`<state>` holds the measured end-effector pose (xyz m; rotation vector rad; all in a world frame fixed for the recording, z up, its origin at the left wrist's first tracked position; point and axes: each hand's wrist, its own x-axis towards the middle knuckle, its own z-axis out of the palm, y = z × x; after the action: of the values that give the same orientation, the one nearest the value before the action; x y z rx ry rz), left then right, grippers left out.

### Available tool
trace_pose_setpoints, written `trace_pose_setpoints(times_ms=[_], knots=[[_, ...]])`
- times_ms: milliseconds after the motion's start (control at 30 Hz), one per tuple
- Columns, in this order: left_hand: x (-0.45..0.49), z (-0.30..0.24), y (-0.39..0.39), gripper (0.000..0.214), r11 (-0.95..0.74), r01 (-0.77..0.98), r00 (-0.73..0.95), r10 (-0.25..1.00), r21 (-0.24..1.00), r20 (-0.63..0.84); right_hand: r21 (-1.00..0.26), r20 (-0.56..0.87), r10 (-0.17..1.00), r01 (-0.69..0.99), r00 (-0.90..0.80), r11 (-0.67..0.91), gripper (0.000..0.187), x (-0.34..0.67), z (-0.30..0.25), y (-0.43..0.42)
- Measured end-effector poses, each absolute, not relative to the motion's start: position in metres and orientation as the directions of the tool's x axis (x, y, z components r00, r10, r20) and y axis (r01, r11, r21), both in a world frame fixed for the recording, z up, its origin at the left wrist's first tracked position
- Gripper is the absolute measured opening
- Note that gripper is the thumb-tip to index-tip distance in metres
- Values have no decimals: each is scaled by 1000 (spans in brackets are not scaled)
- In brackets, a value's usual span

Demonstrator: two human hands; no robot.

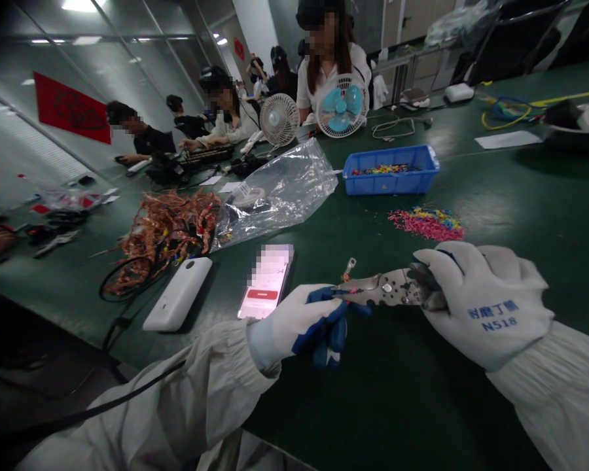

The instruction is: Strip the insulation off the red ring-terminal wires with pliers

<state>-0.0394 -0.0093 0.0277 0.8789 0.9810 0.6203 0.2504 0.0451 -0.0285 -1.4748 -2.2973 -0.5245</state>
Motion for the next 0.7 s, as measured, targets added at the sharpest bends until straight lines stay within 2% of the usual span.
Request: trace_pose_setpoints(times_ms=[200, 367, 533, 700], knots=[[-39, 19, -10, 35, 473, -77, 419, 814, 878, -402, 66, 390, 795, 875, -465, 480, 48, 249, -35, 54], [-40, 12, -8, 31, 385, -40, 417, 845, 922, -335, 30, 402, 769, 847, -497, 531, 48, 256, -39, 58], [-42, 10, -6, 43, 360, 42, 471, 815, 932, -336, -46, 408, 780, 843, -474, 537, 50, 259, -42, 60], [-42, 10, -6, 39, 333, 91, 476, 813, 939, -335, -86, 397, 801, 850, -449, 519, 48, 258, -43, 60]])
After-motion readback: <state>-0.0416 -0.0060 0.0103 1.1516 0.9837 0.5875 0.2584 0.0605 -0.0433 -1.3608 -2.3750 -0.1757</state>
